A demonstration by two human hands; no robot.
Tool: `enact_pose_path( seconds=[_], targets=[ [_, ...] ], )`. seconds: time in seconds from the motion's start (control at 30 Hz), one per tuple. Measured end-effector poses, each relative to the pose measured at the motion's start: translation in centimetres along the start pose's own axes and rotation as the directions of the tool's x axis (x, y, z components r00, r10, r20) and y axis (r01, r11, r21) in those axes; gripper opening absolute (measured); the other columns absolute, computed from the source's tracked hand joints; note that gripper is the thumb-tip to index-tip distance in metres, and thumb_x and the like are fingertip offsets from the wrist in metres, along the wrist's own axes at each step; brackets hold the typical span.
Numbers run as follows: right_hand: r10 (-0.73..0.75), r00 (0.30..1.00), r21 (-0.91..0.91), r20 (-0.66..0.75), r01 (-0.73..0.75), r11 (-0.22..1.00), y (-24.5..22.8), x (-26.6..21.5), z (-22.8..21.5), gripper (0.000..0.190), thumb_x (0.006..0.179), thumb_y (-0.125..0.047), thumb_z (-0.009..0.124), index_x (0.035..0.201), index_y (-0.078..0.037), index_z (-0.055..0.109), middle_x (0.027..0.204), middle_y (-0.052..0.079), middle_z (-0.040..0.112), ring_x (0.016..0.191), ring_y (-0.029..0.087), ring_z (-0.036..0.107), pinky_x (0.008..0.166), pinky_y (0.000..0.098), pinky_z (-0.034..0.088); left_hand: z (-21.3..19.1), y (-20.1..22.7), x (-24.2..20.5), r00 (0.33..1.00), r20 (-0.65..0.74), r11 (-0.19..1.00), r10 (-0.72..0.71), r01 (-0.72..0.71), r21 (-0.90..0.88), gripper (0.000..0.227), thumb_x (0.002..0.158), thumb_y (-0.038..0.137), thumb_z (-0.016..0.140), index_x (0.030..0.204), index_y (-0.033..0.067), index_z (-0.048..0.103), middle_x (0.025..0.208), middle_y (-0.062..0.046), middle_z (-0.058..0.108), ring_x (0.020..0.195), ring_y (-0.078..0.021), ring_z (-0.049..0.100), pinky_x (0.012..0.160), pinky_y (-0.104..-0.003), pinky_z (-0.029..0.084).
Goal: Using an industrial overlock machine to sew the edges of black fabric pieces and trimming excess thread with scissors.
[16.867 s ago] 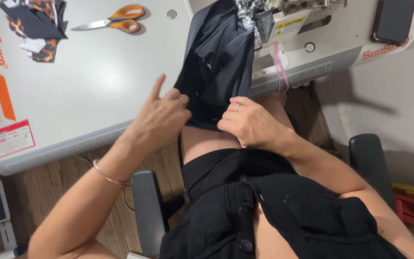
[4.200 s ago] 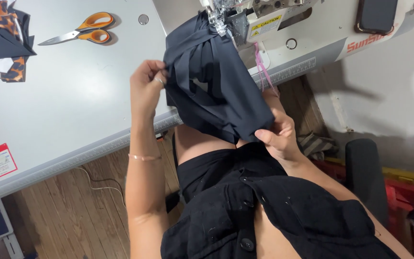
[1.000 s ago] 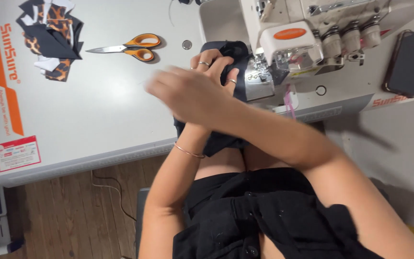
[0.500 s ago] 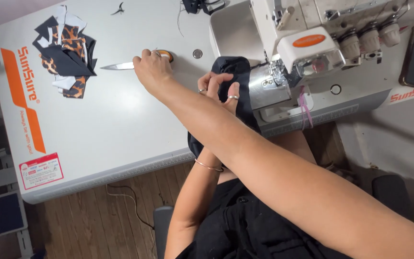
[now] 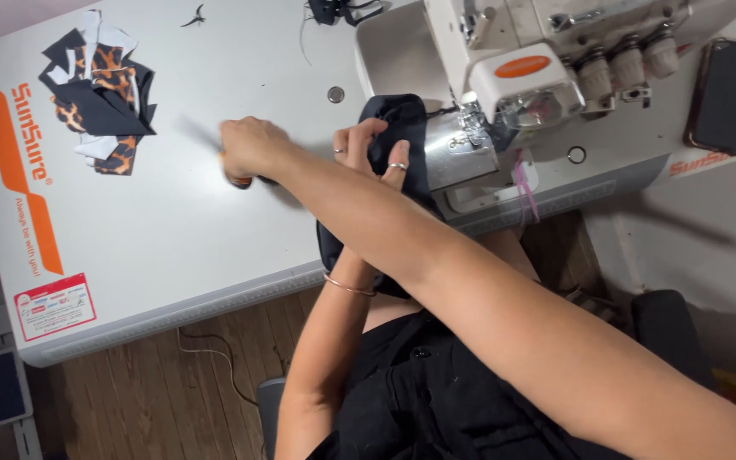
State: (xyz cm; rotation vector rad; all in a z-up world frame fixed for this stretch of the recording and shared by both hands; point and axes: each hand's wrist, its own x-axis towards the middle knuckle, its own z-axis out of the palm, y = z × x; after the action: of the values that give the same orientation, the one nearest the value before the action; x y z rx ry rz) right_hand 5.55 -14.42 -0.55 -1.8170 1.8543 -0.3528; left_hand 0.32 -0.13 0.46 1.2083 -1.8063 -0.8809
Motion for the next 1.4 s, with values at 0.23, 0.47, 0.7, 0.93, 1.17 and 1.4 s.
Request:
enact_pose_path(
  seconds=[0.23,0.47,0.7,0.93,1.17,1.4],
  targets=[
    [-0.383,0.898,0.917,-0.219,0.324,0.234,2.9,-24.6,-14.0,0.039,0.091,-0.002,0.058,0.129,-0.008,0.063,0.083,0.017,0.070,0.066,0.015,0.063,0.061,0.0291,0.052,-1.0,1.7,0.2,0.979,-0.051,0.973,0.196,-0.188,0.134,0.027,0.086,0.026,0.076,0.110,0.0346,0.067,0.101,0.009,0.050,0.099,-0.0182,0.066,0.084,-0.030,0.056],
    [0.297,0.953,0.993,-0.058,0.086,-0.081,17.8,-37.1,-8.1,0.058,0.086,-0.028,0.063,0.138,-0.004,0.053,0.066,0.030,0.061,0.042,0.034,0.067,0.035,0.0331,0.051,-1.8,3.1,-0.9,0.987,-0.006,0.969,0.159,-0.155,0.195,0.031,0.084,0.025,0.079,0.113,0.0207,0.069,0.093,-0.001,0.060,0.088,-0.0256,0.069,0.075,-0.038,0.057],
    [0.361,0.932,0.992,-0.021,0.065,-0.110,16.3,-33.9,-8.1,0.058,0.087,-0.027,0.065,0.141,-0.009,0.054,0.070,0.029,0.064,0.047,0.033,0.069,0.038,0.0335,0.054,-0.5,3.3,-1.5,0.987,-0.090,0.970,0.135,-0.113,0.216,0.013,0.086,0.013,0.076,0.095,0.0190,0.068,0.073,0.002,0.061,0.070,-0.0239,0.069,0.061,-0.035,0.054],
    [0.355,0.927,0.989,-0.116,0.142,-0.046,16.5,-32.4,-7.4,0.052,0.092,-0.013,0.066,0.142,-0.003,0.053,0.072,0.026,0.064,0.049,0.030,0.071,0.045,0.0304,0.058,0.2,2.4,-2.2,0.962,-0.144,0.949,0.233,-0.193,0.250,0.011,0.088,0.017,0.077,0.092,0.0226,0.069,0.071,0.007,0.060,0.066,-0.0145,0.063,0.060,-0.027,0.051],
    [0.252,0.908,0.937,-0.334,0.291,0.193,19.4,-38.2,-8.2,0.046,0.081,-0.001,0.075,0.123,-0.001,0.056,0.080,0.030,0.069,0.057,0.032,0.077,0.049,0.0315,0.062,-0.4,2.7,-2.7,0.911,-0.100,0.889,0.401,-0.361,0.282,0.007,0.092,0.013,0.074,0.094,0.0199,0.074,0.082,0.004,0.061,0.075,-0.0163,0.062,0.066,-0.028,0.051],
    [0.088,0.915,0.866,-0.394,0.337,0.369,21.8,-43.3,-9.1,0.039,0.094,-0.002,0.065,0.131,-0.004,0.052,0.091,0.024,0.072,0.068,0.021,0.077,0.065,0.0270,0.069,-1.4,3.1,-1.1,0.835,0.071,0.781,0.546,-0.538,0.317,0.009,0.094,0.007,0.071,0.099,0.0138,0.069,0.126,-0.003,0.056,0.115,-0.0301,0.058,0.091,-0.044,0.048]
  ],
)
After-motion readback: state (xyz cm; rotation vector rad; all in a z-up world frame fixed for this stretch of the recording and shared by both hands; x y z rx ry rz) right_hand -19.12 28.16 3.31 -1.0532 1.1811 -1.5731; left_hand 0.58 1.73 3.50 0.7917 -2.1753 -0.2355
